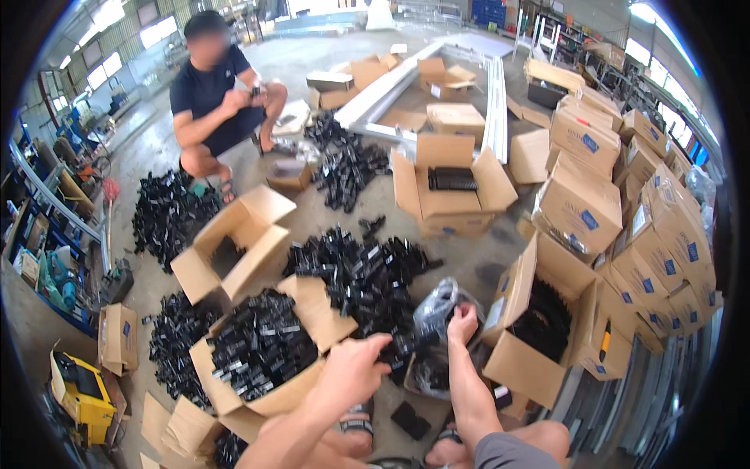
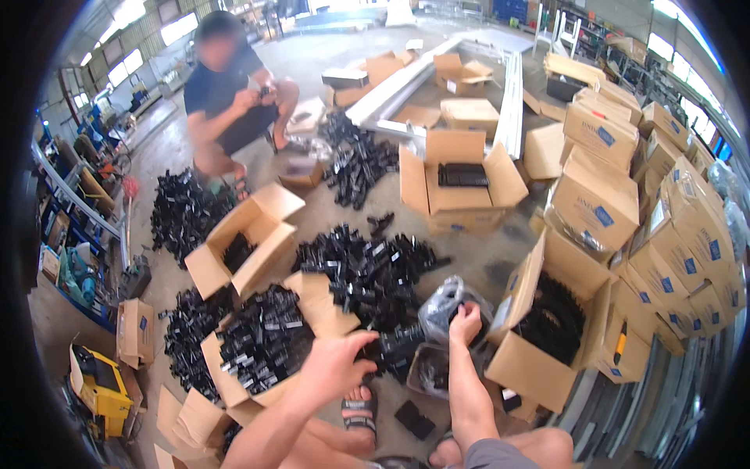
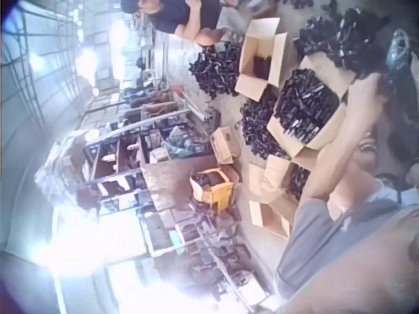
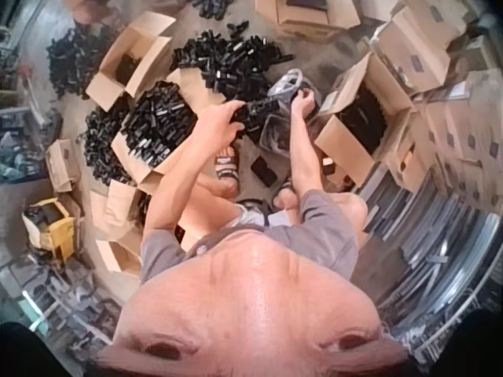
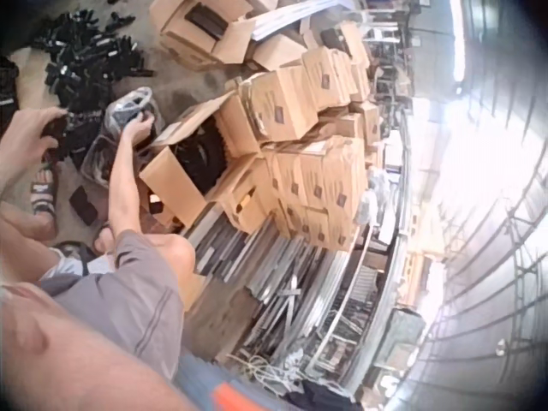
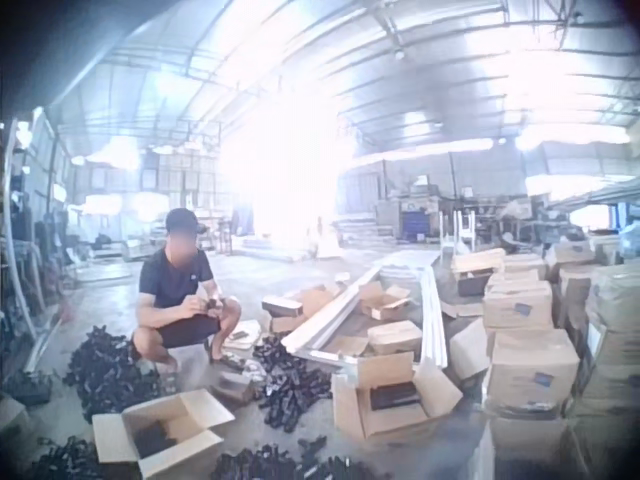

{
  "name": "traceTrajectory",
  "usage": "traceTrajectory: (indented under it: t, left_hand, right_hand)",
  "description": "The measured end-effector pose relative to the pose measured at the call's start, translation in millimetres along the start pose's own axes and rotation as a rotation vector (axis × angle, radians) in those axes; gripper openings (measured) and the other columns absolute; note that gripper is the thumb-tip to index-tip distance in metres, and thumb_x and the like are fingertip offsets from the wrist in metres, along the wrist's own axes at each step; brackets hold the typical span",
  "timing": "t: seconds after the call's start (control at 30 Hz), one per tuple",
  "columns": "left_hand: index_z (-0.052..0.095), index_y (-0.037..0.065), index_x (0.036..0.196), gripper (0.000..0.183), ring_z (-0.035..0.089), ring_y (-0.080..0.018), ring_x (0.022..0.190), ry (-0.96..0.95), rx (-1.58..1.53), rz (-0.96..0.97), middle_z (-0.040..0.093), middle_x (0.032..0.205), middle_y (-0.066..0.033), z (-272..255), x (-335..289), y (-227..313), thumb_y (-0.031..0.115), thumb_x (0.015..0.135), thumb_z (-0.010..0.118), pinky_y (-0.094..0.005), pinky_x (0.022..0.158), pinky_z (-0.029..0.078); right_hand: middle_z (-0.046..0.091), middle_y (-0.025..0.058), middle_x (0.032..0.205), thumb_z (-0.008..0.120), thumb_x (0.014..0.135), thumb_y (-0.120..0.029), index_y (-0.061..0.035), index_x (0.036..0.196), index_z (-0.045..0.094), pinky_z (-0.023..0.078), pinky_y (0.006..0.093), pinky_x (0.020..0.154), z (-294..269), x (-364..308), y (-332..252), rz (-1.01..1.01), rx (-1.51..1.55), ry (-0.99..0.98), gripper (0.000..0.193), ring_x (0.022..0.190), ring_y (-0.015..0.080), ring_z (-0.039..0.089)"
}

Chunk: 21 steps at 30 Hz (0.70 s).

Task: The person handles black plastic components by picking them up from a pile on the floor, rotating them by hand, and placing them into a small cardboard box.

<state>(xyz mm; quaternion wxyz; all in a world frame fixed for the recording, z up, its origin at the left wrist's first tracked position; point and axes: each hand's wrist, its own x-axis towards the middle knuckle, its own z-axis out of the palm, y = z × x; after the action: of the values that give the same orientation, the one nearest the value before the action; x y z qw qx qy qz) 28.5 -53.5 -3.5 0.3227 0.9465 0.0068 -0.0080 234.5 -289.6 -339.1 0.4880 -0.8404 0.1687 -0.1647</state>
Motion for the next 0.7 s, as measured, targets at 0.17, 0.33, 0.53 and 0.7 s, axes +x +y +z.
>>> traceTrajectory:
  t: [0.17, 0.33, 0.53, 0.7]
  left_hand:
    - [0.068, -0.001, 0.105, 0.029, 0.071, -0.0438, 0.084, 0.091, 0.005, 0.119, 0.070, 0.082, -0.0240, 17.1, 10.6, -19.3, 0.001, 0.077, 0.075, -0.0522, 0.076, 0.056]
    - [0.067, 0.000, 0.095, 0.023, 0.071, -0.0411, 0.086, 0.108, 0.118, 0.161, 0.071, 0.085, -0.0222, 18.4, -1.8, -18.4, 0.001, 0.074, 0.076, -0.0511, 0.076, 0.057]
    - [0.071, 0.000, 0.115, 0.042, 0.071, -0.0407, 0.095, -0.036, 0.179, 0.136, 0.074, 0.094, -0.0209, 17.6, -6.9, -14.3, 0.007, 0.075, 0.083, -0.0496, 0.085, 0.055]
    - [0.071, -0.001, 0.117, 0.044, 0.072, -0.0403, 0.095, -0.074, 0.161, 0.087, 0.074, 0.094, -0.0216, 8.7, -14.9, -2.5, 0.008, 0.076, 0.084, -0.0497, 0.086, 0.056]
  right_hand:
    - [0.074, 0.0048, 0.089, 0.078, 0.092, -0.005, -0.0024, 0.098, 0.073, 0.051, 0.0259, 0.074, -94.9, -54.8, -145.2, -0.287, 0.508, -0.073, 0.007, 0.080, 0.0106, 0.063]
    - [0.077, 0.0062, 0.087, 0.086, 0.076, 0.002, -0.0039, 0.090, 0.077, 0.056, 0.0329, 0.078, -160.5, -105.2, -270.3, -0.870, 0.373, -0.461, 0.018, 0.086, 0.0199, 0.069]
    - [0.075, 0.0042, 0.082, 0.086, 0.075, -0.007, -0.0062, 0.085, 0.078, 0.053, 0.0357, 0.077, -170.6, -105.9, -277.1, -1.000, 0.119, -0.522, 0.013, 0.083, 0.0222, 0.066]
    - [0.074, 0.0029, 0.081, 0.083, 0.077, -0.010, -0.0070, 0.083, 0.076, 0.051, 0.0369, 0.083, -181.9, -106.8, -281.4, -1.013, 0.062, -0.520, 0.010, 0.084, 0.0229, 0.065]
